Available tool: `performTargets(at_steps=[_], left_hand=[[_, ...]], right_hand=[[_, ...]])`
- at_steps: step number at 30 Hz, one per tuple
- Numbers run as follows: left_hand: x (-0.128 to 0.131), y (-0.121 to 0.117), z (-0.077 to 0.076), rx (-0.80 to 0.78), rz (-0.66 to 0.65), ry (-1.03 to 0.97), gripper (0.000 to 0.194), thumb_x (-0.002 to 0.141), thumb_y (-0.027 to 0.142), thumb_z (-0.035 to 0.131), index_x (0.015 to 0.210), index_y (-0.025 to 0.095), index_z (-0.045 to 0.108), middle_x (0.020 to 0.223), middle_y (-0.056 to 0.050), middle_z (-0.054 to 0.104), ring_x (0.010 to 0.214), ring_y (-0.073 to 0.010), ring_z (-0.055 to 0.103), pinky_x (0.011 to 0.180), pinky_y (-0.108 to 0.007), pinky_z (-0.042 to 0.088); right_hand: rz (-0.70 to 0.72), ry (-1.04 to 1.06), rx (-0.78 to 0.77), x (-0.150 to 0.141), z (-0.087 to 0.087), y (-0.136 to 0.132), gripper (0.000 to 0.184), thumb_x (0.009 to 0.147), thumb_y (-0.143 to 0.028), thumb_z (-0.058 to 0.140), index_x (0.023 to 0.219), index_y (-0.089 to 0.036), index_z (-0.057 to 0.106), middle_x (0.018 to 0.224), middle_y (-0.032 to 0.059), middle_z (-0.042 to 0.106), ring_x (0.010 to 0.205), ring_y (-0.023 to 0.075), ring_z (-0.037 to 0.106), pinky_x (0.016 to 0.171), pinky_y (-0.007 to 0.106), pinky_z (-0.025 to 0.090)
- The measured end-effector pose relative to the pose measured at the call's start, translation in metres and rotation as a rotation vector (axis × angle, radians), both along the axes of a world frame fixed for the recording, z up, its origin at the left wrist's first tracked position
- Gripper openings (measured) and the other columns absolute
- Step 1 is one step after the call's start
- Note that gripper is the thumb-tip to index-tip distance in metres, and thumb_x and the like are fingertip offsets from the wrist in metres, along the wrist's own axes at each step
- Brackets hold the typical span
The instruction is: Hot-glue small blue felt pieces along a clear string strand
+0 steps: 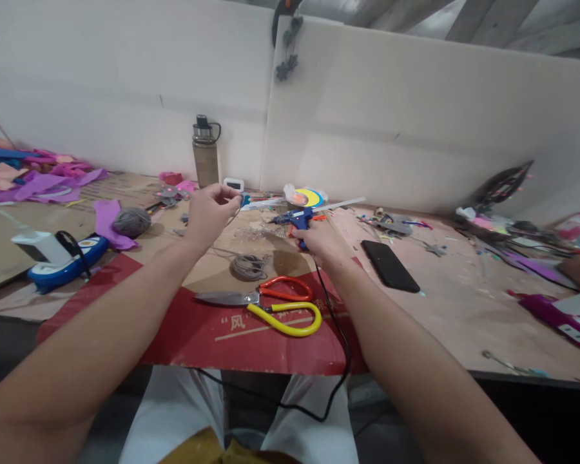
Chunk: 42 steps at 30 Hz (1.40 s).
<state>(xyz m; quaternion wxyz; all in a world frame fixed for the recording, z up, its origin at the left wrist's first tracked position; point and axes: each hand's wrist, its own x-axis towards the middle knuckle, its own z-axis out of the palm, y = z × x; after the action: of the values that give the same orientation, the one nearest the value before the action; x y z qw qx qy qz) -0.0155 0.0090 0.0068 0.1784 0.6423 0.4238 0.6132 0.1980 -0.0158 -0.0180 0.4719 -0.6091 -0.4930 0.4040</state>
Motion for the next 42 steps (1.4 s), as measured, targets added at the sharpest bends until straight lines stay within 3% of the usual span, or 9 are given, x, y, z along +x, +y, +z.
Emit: performTargets(at_steps=[4,7,9,12,16,24,28,33,42], left_hand=[[0.003,-0.003,-0.001,-0.005,-0.076,0.016,0.01,0.072,0.024,0.066,0.076,0.015,0.067,0.063,-0.002,0.066,0.053,-0.0114,0.061,0.049,-0.021,0.048],[0.005,-0.004,-0.001,-0.026,-0.158,-0.056,0.012,0.072,0.024,0.068,0.079,0.014,0.066,0.07,-0.004,0.069,0.06,-0.0147,0.067,0.056,-0.025,0.055],[0.006,-0.004,-0.002,-0.032,-0.189,-0.081,0.015,0.072,0.024,0.069,0.083,0.013,0.067,0.073,-0.005,0.07,0.063,-0.0158,0.069,0.059,-0.027,0.058],[0.007,-0.005,-0.002,-0.034,-0.21,-0.078,0.019,0.072,0.027,0.07,0.086,0.013,0.07,0.074,-0.005,0.071,0.066,-0.0157,0.069,0.063,-0.027,0.059],[0.008,-0.007,-0.001,-0.024,-0.195,-0.04,0.016,0.075,0.028,0.068,0.084,0.015,0.07,0.073,-0.004,0.071,0.064,-0.014,0.067,0.061,-0.026,0.056],[0.004,-0.009,0.004,0.206,0.092,0.271,0.005,0.071,0.017,0.067,0.072,0.018,0.072,0.069,-0.001,0.066,0.061,-0.0107,0.054,0.059,-0.024,0.043],[0.007,-0.01,0.003,0.147,0.031,0.184,0.005,0.072,0.019,0.066,0.072,0.017,0.071,0.069,-0.001,0.067,0.062,-0.0113,0.058,0.059,-0.024,0.045],[0.012,-0.013,0.003,0.047,-0.05,0.049,0.008,0.072,0.023,0.067,0.075,0.016,0.069,0.068,-0.001,0.067,0.057,-0.0102,0.058,0.054,-0.023,0.047],[0.012,-0.015,0.003,0.024,-0.123,0.016,0.007,0.072,0.025,0.067,0.071,0.018,0.065,0.062,0.001,0.062,0.054,-0.0096,0.056,0.054,-0.023,0.048]], right_hand=[[0.012,-0.404,-0.056,0.008,-0.004,0.001,0.007,0.074,-0.017,0.063,0.072,-0.017,0.056,0.065,0.0059,0.062,0.061,0.0172,0.059,0.06,0.029,0.044],[-0.06,-0.903,0.048,0.012,-0.003,-0.004,0.016,0.08,-0.029,0.06,0.081,-0.013,0.062,0.091,0.0183,0.068,0.091,0.0278,0.064,0.077,0.036,0.046],[-0.145,-1.049,0.139,0.01,0.0,-0.008,0.022,0.082,-0.033,0.057,0.083,-0.011,0.062,0.103,0.0232,0.065,0.102,0.0314,0.06,0.085,0.04,0.043],[-0.155,-0.862,0.373,-0.006,0.005,-0.012,0.02,0.085,-0.034,0.051,0.079,-0.015,0.056,0.097,0.0169,0.064,0.097,0.0259,0.059,0.085,0.039,0.043],[0.051,-0.215,0.573,-0.042,0.004,-0.01,0.019,0.081,-0.036,0.055,0.084,-0.021,0.044,0.087,0.0042,0.059,0.082,0.016,0.058,0.079,0.033,0.046],[0.284,0.464,0.347,-0.089,0.006,-0.005,0.038,0.074,-0.03,0.065,0.095,-0.025,0.033,0.074,-0.0056,0.057,0.067,0.0114,0.06,0.071,0.03,0.049],[0.188,0.343,0.455,-0.087,0.009,-0.008,0.025,0.078,-0.029,0.06,0.093,-0.025,0.041,0.07,-0.0077,0.046,0.057,0.0077,0.046,0.056,0.023,0.042],[0.068,0.13,0.645,-0.08,0.009,-0.01,0.008,0.082,-0.024,0.057,0.084,-0.021,0.05,0.069,-0.0052,0.046,0.062,0.0081,0.042,0.06,0.024,0.037],[0.037,0.059,0.605,-0.079,0.01,-0.011,0.01,0.082,-0.029,0.058,0.08,-0.019,0.057,0.066,-0.0044,0.049,0.061,0.009,0.04,0.06,0.025,0.034]])
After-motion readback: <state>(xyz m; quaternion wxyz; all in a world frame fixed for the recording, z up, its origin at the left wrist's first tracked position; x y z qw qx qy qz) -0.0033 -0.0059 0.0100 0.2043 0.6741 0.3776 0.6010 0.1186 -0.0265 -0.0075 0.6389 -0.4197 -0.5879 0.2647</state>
